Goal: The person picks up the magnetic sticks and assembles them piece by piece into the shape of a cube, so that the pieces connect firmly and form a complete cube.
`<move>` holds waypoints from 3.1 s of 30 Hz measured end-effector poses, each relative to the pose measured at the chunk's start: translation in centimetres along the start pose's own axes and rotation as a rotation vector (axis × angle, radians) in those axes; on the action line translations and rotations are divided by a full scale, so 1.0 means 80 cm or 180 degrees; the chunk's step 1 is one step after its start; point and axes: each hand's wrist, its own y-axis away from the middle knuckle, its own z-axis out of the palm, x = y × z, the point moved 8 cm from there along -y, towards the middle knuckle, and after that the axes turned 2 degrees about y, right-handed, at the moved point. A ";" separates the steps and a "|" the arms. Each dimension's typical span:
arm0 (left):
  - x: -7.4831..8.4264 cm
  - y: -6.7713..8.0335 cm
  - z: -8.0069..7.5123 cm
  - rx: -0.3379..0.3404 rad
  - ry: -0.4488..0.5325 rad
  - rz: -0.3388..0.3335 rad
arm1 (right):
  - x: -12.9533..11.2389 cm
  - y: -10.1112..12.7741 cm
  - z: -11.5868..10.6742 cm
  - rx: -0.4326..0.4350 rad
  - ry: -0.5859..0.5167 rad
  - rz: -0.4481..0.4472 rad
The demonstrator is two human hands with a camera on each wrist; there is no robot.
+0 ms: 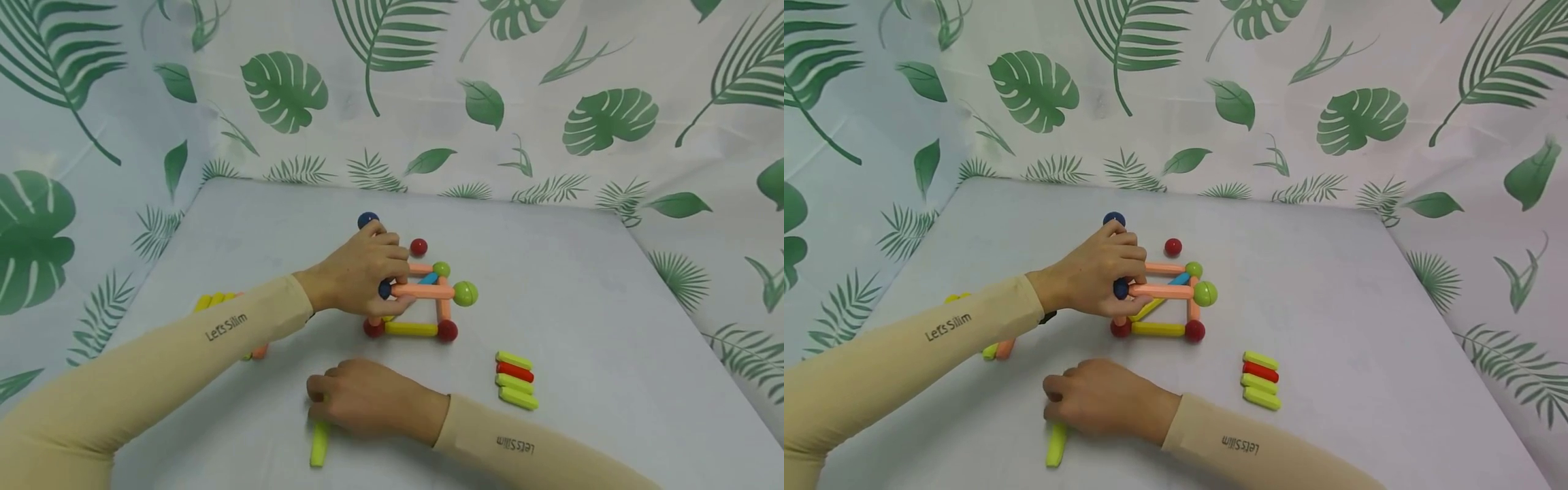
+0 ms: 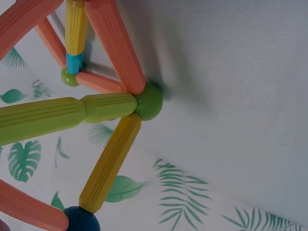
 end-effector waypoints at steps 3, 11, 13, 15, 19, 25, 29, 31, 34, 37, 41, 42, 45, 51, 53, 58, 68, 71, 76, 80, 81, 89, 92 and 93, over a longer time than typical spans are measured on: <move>0.000 0.000 0.000 -0.0034 -0.0027 -0.0002 | -0.001 0.020 -0.002 0.0084 -0.0574 0.0033; 0.001 -0.001 -0.001 0.0052 0.0047 0.0059 | 0.032 0.082 -0.015 0.0511 -0.1903 0.0664; 0.001 0.000 -0.001 0.0071 0.0041 0.0078 | 0.048 0.100 -0.017 0.0682 -0.2201 0.0942; 0.001 0.001 -0.001 0.0090 0.0038 0.0094 | 0.066 0.119 -0.019 0.0849 -0.2410 0.1253; 0.002 0.002 -0.001 0.0092 0.0018 0.0125 | 0.100 0.159 -0.024 0.1154 -0.2461 0.1783; 0.004 0.000 0.000 0.0058 -0.0070 0.0159 | 0.134 0.203 -0.022 0.1239 -0.2343 0.2457; 0.006 -0.003 0.000 0.0132 -0.0043 0.0244 | 0.147 0.223 -0.015 0.1191 -0.2276 0.2833; 0.007 -0.004 0.000 0.0158 -0.0026 0.0278 | 0.151 0.230 -0.012 0.1191 -0.2259 0.2971; 0.007 -0.005 0.000 0.0192 -0.0019 0.0311 | 0.155 0.238 -0.009 0.1228 -0.2296 0.3106; 0.007 -0.004 0.000 0.0215 -0.0018 0.0323 | 0.159 0.244 -0.006 0.1258 -0.2338 0.3191; 0.007 -0.004 -0.002 0.0239 -0.0013 0.0330 | 0.164 0.249 -0.005 0.1250 -0.2268 0.3265; 0.007 -0.004 -0.002 0.0243 -0.0011 0.0329 | 0.165 0.250 -0.005 0.1254 -0.2236 0.3276; 0.007 -0.004 -0.003 0.0244 -0.0016 0.0327 | 0.168 0.252 -0.005 0.1287 -0.2167 0.3278; 0.006 -0.005 -0.003 0.0190 -0.0031 0.0282 | 0.172 0.254 -0.007 0.1308 -0.2037 0.3200; 0.006 -0.005 -0.002 0.0168 -0.0021 0.0257 | 0.172 0.254 -0.008 0.1297 -0.1945 0.3194; 0.005 -0.005 -0.001 0.0079 0.0027 0.0169 | 0.174 0.255 -0.009 0.1273 -0.1775 0.3214; -0.033 0.001 -0.027 0.0607 0.0450 -0.0555 | 0.178 0.253 -0.006 0.1118 -0.1777 0.3256; -0.067 0.007 -0.031 0.0621 0.0545 -0.1334 | 0.180 0.254 -0.005 0.1059 -0.1828 0.3259; -0.115 0.041 0.003 -0.0182 0.1314 -0.2878 | 0.183 0.254 -0.002 0.0977 -0.1920 0.3287; -0.124 0.056 0.022 -0.0363 0.1955 -0.3354 | 0.184 0.255 0.001 0.0885 -0.2026 0.3332; -0.124 0.055 0.024 -0.0369 0.2032 -0.3351 | 0.184 0.255 0.002 0.0869 -0.2046 0.3331; -0.117 0.036 0.030 -0.0370 0.2208 -0.3137 | 0.185 0.254 0.007 0.0760 -0.2023 0.3276; -0.116 0.031 0.033 -0.0390 0.2218 -0.3067 | 0.186 0.252 0.008 0.0715 -0.1950 0.3251; -0.116 0.029 0.034 -0.0402 0.2214 -0.3046 | 0.185 0.251 0.007 0.0707 -0.1939 0.3245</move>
